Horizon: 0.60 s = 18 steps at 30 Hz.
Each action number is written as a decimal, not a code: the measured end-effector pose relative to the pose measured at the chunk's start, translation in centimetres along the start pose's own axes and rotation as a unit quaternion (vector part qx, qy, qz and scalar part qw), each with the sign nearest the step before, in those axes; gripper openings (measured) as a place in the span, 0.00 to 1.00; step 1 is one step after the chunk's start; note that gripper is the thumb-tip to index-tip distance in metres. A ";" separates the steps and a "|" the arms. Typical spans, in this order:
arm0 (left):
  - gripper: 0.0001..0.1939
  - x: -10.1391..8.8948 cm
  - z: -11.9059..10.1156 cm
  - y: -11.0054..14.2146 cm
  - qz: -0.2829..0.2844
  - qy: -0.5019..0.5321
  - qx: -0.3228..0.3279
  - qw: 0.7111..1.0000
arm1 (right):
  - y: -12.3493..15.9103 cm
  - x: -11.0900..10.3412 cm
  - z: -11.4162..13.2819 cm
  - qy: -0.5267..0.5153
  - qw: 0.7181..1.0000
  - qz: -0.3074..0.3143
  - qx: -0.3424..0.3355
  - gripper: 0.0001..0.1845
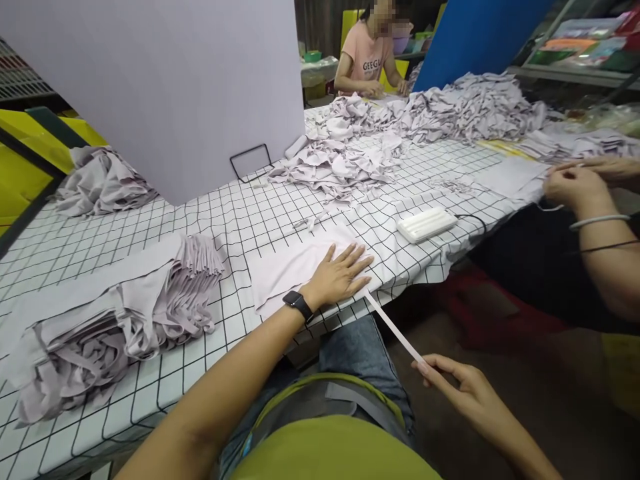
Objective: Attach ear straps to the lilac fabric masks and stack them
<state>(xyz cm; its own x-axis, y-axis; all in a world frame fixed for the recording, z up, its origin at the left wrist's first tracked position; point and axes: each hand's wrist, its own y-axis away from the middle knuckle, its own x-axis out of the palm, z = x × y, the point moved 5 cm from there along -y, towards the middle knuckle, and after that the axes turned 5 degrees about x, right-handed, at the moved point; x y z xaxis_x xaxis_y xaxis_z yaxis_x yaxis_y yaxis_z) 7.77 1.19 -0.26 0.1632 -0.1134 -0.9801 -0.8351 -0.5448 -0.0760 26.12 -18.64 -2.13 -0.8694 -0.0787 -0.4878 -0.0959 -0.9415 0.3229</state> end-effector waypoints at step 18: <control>0.29 -0.3 0.4 -0.2 -0.008 0.049 -0.007 0.999 | 4.1 -2.5 2.2 -0.399 0.916 0.020 0.038 0.19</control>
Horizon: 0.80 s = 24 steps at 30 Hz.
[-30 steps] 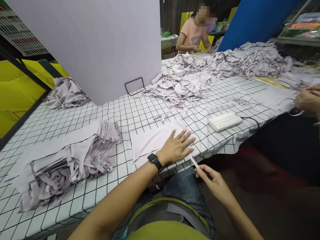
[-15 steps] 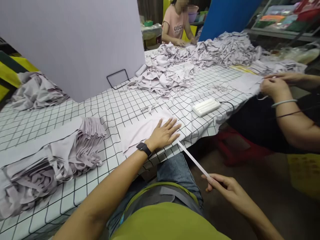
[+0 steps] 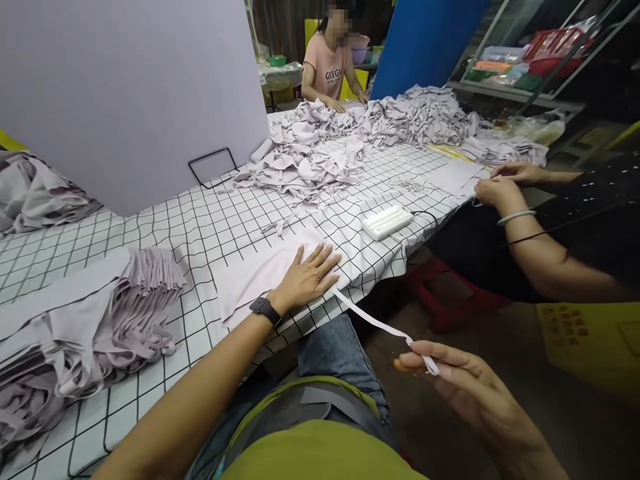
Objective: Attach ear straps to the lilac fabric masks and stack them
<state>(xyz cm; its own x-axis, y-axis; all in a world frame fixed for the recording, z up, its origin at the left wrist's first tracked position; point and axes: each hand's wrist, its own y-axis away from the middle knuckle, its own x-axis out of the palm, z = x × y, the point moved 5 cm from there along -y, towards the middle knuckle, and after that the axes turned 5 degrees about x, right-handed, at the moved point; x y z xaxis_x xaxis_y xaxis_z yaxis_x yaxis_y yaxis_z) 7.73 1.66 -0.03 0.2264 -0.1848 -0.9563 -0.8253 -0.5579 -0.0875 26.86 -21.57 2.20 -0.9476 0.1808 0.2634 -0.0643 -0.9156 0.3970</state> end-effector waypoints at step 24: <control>0.07 -4.9 -6.2 7.6 -0.218 0.328 -0.092 0.915 | -9.4 9.2 3.0 0.410 0.900 0.038 -0.142 0.18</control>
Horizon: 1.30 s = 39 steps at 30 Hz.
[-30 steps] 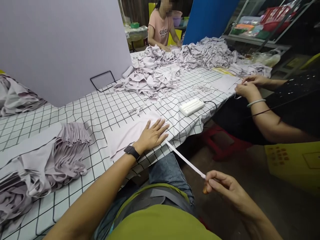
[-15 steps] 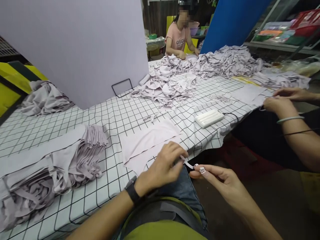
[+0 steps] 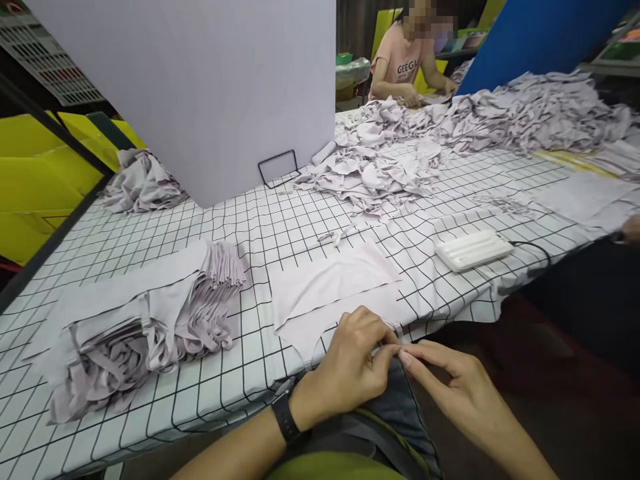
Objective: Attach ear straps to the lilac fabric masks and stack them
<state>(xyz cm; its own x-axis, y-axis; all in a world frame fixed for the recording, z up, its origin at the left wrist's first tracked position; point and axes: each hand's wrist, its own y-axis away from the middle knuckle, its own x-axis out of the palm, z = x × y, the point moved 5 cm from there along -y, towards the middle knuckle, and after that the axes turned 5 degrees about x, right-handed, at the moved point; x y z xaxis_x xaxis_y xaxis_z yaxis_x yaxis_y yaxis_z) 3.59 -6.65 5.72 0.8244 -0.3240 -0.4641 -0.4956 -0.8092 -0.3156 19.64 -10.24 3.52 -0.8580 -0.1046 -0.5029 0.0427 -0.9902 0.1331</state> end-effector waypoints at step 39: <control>0.09 -1.5 7.4 -6.2 0.023 -0.239 0.010 0.971 | -9.4 2.7 -1.6 -0.316 0.915 -0.063 0.241 0.20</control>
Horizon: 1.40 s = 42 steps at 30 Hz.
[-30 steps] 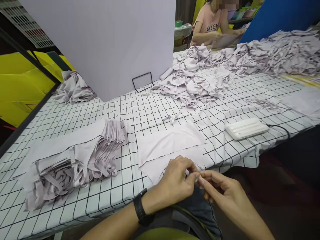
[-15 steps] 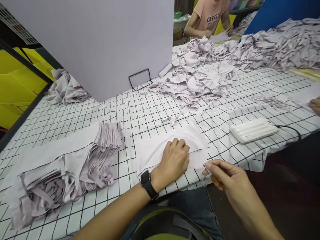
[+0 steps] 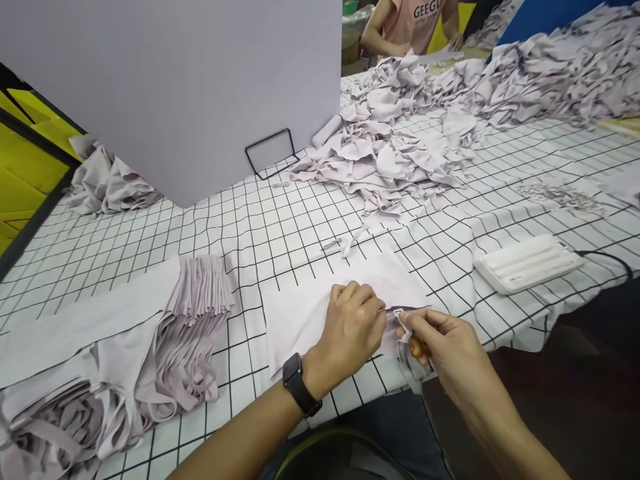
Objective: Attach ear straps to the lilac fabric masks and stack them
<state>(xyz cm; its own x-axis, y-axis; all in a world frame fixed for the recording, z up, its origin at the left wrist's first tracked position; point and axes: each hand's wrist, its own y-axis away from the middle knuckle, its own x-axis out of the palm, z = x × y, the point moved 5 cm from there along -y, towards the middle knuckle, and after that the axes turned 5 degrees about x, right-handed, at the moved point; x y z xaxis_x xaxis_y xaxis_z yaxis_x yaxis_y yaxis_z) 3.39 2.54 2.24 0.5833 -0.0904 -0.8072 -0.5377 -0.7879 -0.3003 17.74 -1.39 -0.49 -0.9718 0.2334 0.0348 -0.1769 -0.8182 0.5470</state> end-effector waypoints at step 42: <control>0.12 -7.3 2.0 13.1 -0.109 0.065 -0.034 0.991 | 5.0 5.1 -11.7 0.261 0.934 0.221 -0.100 0.22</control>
<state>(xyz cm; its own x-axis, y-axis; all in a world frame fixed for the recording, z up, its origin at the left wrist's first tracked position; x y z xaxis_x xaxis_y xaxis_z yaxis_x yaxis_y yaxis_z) -9.14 -5.93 3.18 0.7576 0.0129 -0.6526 -0.3495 -0.8363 -0.4224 10.03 -10.43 -7.39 -0.8914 -0.3955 -0.2214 0.2838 -0.8680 0.4075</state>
